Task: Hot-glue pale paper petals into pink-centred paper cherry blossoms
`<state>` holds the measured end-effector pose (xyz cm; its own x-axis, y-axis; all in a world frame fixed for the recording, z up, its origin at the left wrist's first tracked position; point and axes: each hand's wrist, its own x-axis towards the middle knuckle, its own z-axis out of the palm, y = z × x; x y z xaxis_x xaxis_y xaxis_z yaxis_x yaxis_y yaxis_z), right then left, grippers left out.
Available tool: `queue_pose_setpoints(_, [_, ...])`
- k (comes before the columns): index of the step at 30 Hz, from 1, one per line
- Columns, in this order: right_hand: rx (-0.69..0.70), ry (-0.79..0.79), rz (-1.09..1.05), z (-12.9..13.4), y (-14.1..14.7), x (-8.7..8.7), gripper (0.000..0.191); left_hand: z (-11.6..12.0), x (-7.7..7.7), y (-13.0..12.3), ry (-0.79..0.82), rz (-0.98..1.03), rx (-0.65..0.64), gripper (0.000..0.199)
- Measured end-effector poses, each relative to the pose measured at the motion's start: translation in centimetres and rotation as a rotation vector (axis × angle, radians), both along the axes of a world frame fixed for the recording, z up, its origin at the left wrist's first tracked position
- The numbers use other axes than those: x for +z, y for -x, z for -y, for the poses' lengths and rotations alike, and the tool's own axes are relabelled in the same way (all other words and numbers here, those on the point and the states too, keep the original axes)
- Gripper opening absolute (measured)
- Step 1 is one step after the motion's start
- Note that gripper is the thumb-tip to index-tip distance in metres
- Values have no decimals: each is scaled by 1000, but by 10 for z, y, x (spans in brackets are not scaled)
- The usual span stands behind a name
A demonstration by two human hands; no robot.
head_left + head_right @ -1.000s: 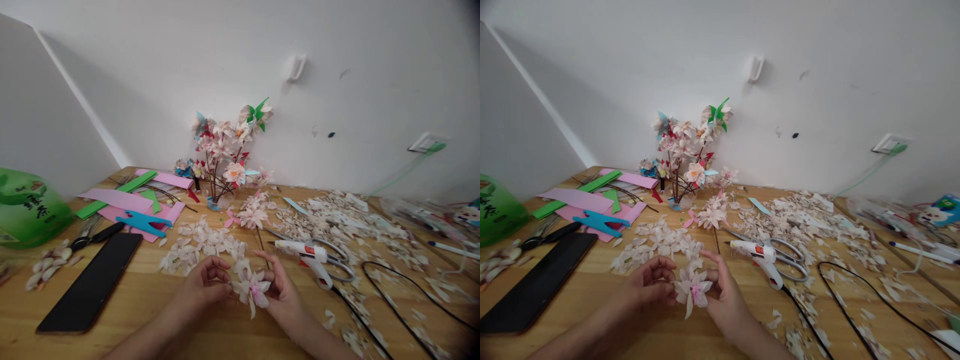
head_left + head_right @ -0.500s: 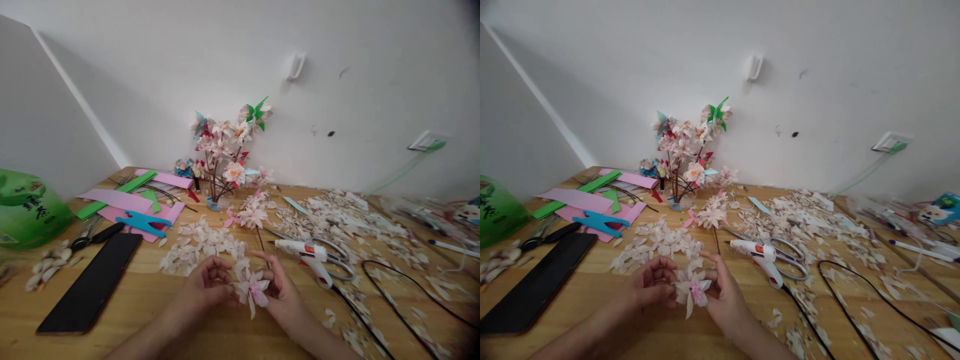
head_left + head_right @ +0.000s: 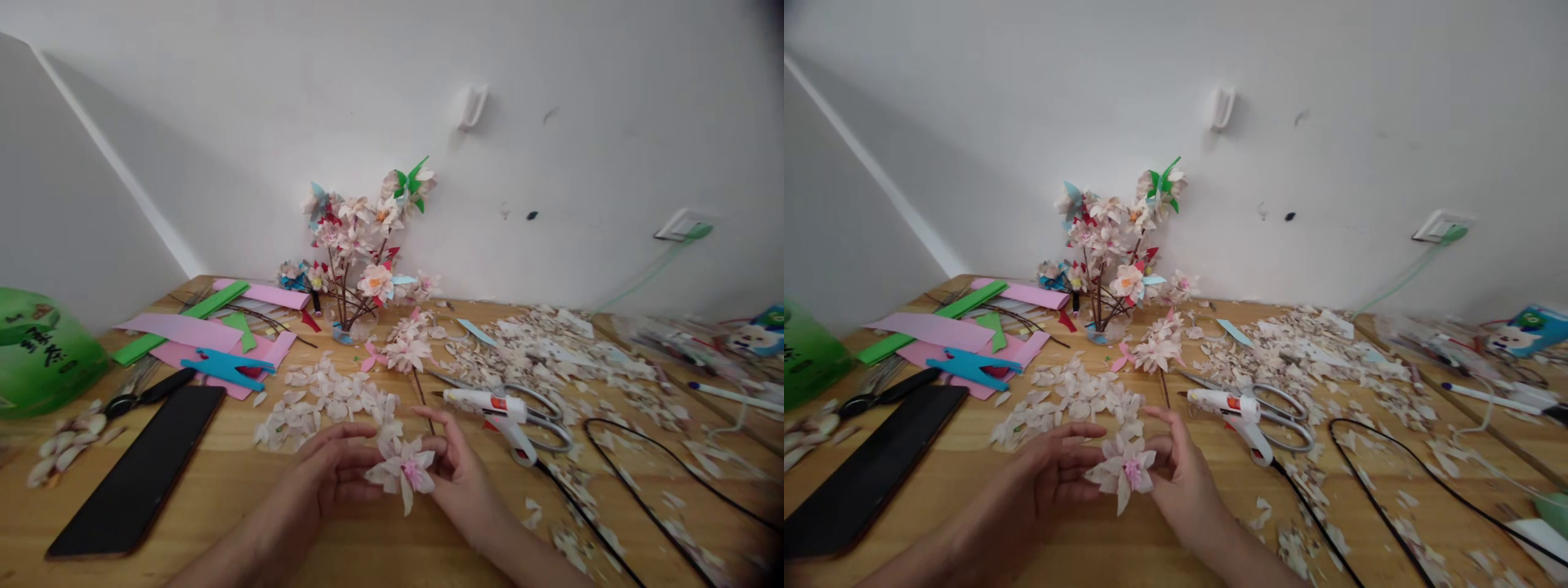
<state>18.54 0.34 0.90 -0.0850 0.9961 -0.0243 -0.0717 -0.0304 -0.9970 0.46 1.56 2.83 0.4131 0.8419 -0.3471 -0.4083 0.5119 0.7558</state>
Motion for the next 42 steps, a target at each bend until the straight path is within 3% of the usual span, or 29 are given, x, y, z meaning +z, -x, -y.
queue_pose_setpoints(9, [-34, -20, 122, 0, -2, 0, 49, 3, 4, 2, 99, 56, -29, 40])
queue_pose_setpoints(25, [-50, -97, 250, 2, -5, -3, 55, -3, 8, 3, 248, 131, -126, 32])
queue_pose_setpoints(32, [-41, -117, 316, 0, -5, -2, 53, -1, 4, 2, 215, 47, -71, 30])
queue_pose_setpoints(42, [-5, -202, 578, 2, 0, 3, 60, 1, 0, -8, 102, -137, 27, 39])
